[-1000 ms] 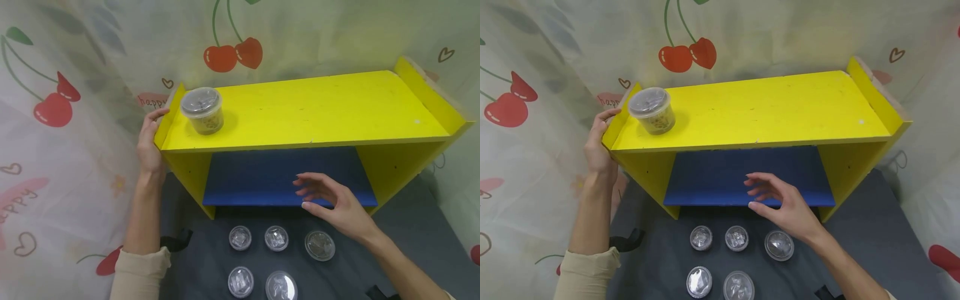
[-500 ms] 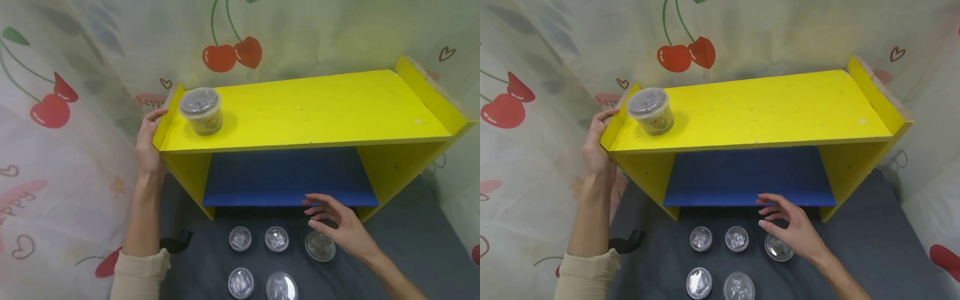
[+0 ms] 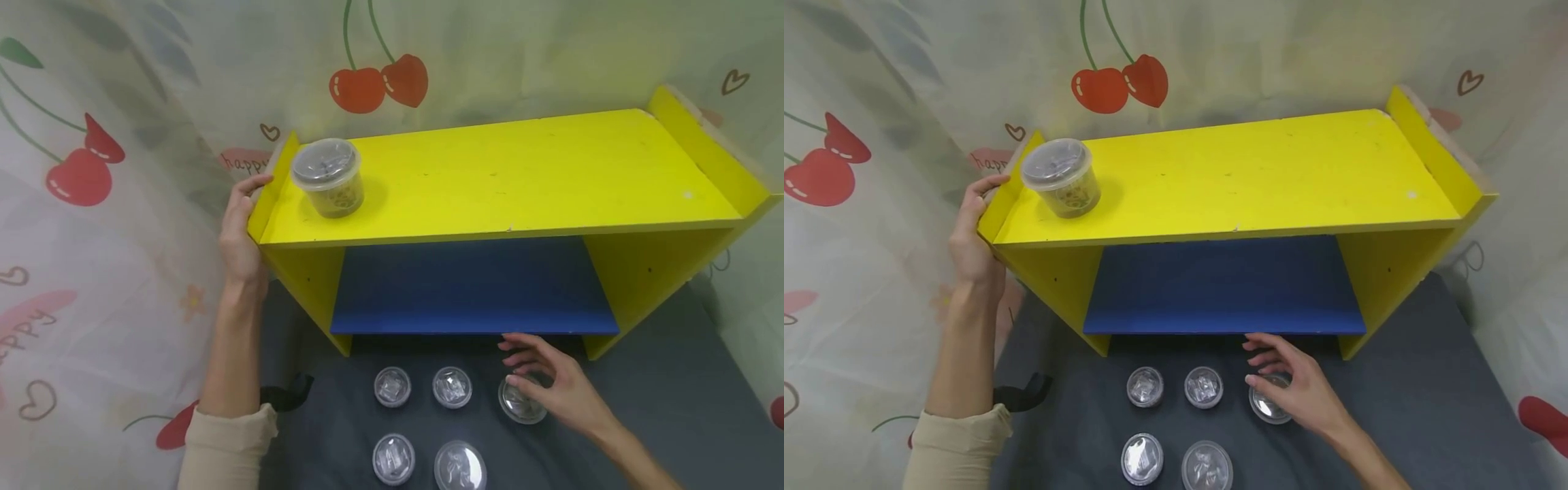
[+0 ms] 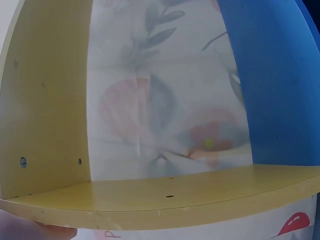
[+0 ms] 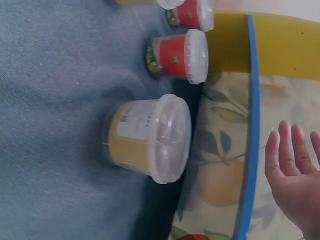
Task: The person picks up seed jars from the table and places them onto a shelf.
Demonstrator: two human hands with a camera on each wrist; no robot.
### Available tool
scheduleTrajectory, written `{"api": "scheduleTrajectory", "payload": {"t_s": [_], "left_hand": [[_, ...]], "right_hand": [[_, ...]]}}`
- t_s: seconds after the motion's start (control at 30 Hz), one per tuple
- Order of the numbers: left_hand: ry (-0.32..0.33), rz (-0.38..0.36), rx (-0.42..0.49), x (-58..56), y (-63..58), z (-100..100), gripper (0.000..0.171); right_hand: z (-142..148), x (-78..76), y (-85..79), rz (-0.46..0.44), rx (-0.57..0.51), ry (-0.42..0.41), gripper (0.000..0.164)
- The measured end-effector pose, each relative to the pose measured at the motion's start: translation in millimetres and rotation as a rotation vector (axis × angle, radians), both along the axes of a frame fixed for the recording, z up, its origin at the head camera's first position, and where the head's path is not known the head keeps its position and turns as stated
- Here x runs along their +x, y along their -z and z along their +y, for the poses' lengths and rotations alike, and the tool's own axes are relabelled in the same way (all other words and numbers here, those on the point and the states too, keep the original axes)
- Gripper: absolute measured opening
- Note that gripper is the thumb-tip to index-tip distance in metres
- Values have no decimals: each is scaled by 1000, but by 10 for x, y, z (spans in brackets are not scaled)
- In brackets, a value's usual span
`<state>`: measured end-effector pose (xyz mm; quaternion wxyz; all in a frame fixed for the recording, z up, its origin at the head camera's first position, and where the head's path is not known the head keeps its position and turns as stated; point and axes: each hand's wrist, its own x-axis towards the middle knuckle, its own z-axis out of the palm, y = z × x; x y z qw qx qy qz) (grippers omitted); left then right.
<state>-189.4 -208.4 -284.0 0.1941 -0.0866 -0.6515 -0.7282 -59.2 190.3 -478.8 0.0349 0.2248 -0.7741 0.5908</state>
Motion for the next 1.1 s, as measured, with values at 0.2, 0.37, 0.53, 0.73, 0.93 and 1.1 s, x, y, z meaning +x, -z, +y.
{"api": "scheduleTrajectory", "payload": {"t_s": [0.2,0.37,0.53,0.73,0.93,1.1], "left_hand": [[-8,5,-13,4,-4,-3,40],[-16,5,-20,0,-3,-1,40],[-23,-1,-22,11,-4,-8,40],[-27,-5,-33,25,-5,-11,40],[-33,-16,-37,34,-10,-4,40],[-39,-15,-44,25,-16,4,40]], "right_hand": [[-16,51,191,-19,19,53,64],[-5,81,360,-39,16,64,61],[24,95,481,-31,-14,84,60],[54,126,597,-78,-27,113,57],[80,160,703,-32,5,145,59],[129,167,791,-60,34,160,58]]}}
